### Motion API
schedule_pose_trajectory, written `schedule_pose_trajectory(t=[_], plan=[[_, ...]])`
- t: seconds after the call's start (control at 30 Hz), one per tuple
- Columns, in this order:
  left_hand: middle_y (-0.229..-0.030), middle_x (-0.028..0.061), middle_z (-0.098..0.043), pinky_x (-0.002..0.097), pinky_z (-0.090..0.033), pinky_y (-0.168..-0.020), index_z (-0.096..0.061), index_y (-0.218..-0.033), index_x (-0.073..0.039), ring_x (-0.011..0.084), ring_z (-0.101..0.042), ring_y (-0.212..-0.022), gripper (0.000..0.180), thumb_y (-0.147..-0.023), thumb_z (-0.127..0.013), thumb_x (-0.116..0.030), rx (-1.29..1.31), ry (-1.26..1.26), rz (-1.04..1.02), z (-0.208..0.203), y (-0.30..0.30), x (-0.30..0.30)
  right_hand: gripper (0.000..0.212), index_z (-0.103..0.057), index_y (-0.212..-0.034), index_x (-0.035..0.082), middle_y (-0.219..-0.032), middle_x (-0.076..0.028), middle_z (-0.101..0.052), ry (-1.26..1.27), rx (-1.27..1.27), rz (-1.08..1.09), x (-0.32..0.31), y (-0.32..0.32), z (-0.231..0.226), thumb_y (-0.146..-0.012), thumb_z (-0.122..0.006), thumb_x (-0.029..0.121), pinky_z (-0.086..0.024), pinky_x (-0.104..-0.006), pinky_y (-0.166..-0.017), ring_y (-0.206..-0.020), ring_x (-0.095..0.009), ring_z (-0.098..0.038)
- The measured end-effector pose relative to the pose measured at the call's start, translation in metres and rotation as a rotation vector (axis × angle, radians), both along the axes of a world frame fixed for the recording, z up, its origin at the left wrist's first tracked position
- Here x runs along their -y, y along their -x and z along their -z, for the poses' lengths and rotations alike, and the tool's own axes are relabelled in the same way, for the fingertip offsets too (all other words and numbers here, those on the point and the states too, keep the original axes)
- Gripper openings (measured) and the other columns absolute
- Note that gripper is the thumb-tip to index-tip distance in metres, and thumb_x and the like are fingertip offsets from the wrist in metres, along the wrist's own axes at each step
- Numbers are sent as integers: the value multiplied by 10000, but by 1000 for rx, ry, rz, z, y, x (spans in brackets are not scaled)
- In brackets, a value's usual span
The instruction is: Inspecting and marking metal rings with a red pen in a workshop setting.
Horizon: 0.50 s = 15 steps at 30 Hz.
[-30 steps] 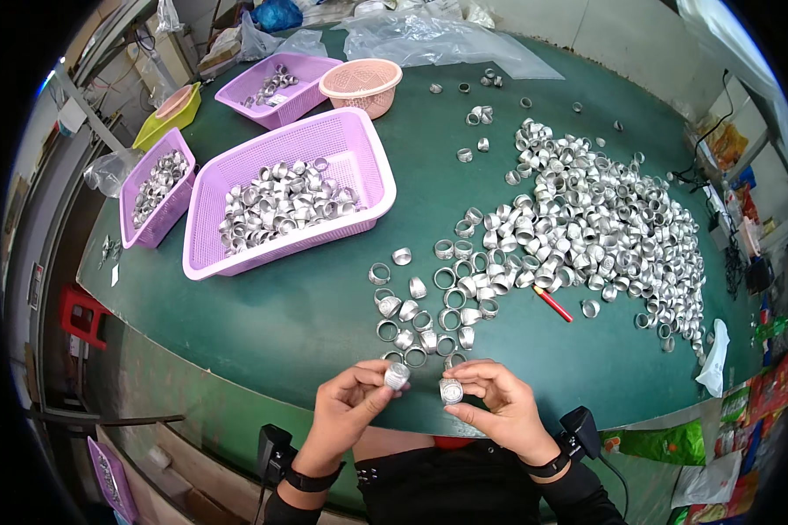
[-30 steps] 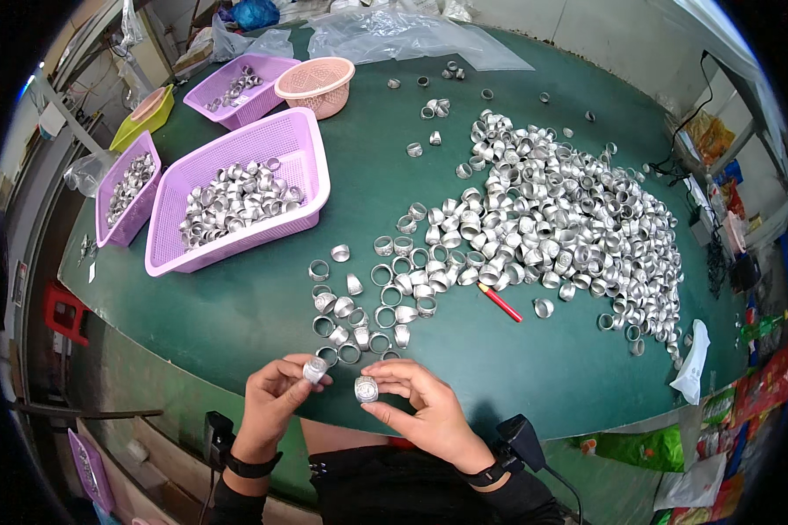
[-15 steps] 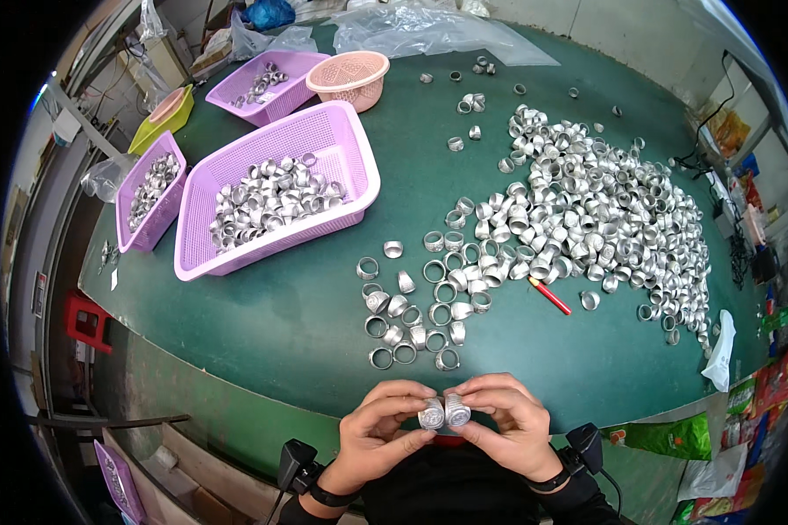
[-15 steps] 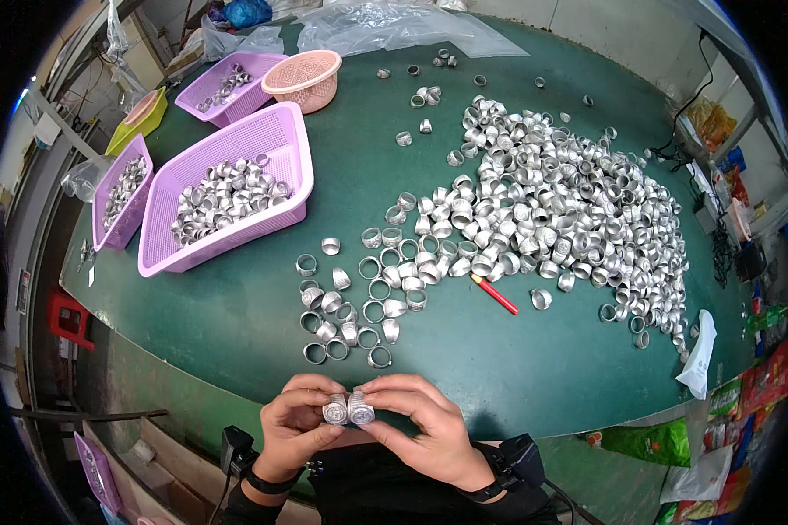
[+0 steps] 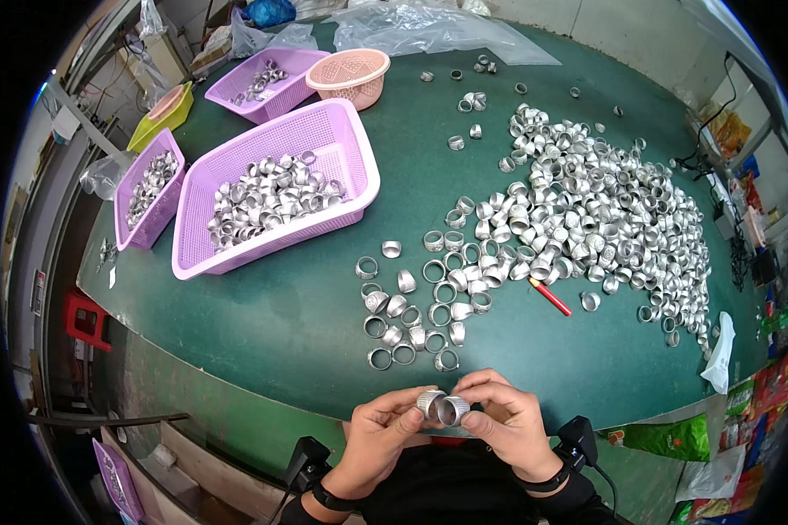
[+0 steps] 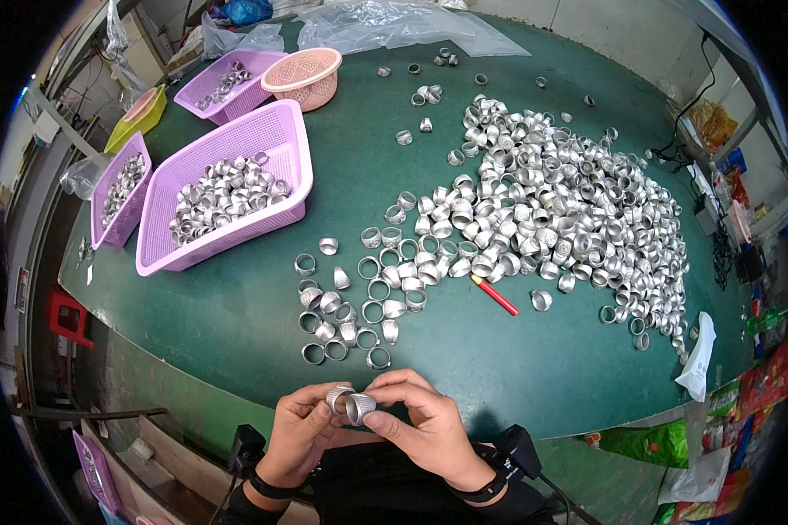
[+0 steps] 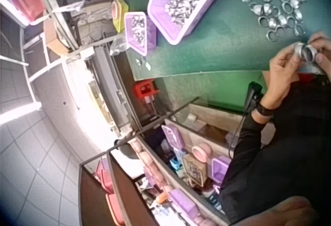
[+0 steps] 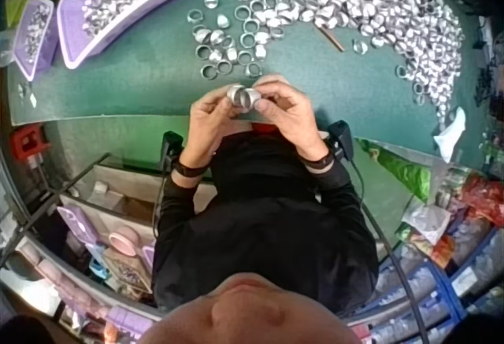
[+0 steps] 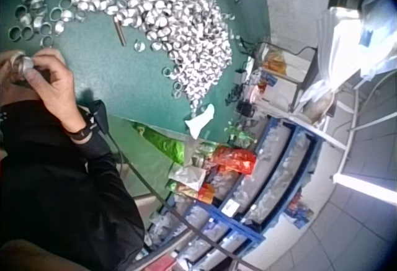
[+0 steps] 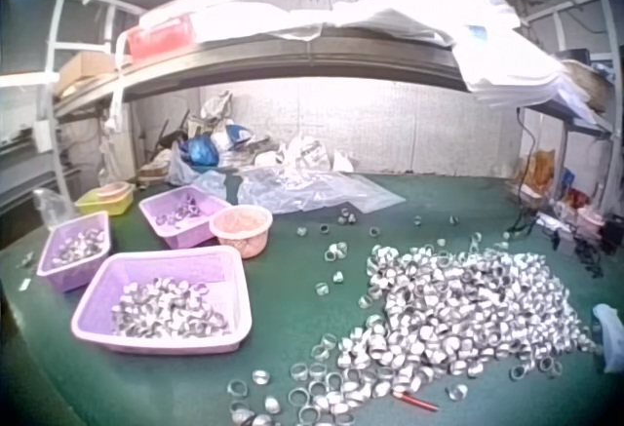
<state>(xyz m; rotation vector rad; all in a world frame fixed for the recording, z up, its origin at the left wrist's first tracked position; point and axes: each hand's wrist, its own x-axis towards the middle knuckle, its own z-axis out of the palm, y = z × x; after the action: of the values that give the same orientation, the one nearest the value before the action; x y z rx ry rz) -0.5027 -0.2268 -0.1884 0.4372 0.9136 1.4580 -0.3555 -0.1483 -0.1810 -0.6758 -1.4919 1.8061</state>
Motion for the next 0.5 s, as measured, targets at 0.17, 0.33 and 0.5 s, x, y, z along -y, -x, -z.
schedule_pose_trajectory(t=[0.17,0.33,0.5], plan=[[-940,151,-557,317,-473,-740,-475,-1030,57,210,-562,-854,366,-821,-486,-244,216,84,34,-4,-3,-3,202,-530,-972,-46,-1035,-103,-455,308,-175,-52,2,-2,0,-799,-521,58,-382,-265,-795,-916,-152,-471],[-962,156,-547,325,-477,-745,-456,-1043,66,218,-564,-855,381,-829,-468,-249,259,87,51,-3,-2,0,238,-521,-1002,-47,-1040,-100,-457,421,-206,-117,1,-4,-1,-812,-510,97,-380,-262,-808,-929,-156,-471],[-981,156,-534,332,-460,-775,-439,-1068,69,227,-553,-872,374,-848,-433,-233,276,64,77,-5,-1,1,245,-525,-999,-45,-1047,-98,-453,440,-218,-119,2,-6,0,-807,-518,106,-386,-262,-810,-941,-158,-469]])
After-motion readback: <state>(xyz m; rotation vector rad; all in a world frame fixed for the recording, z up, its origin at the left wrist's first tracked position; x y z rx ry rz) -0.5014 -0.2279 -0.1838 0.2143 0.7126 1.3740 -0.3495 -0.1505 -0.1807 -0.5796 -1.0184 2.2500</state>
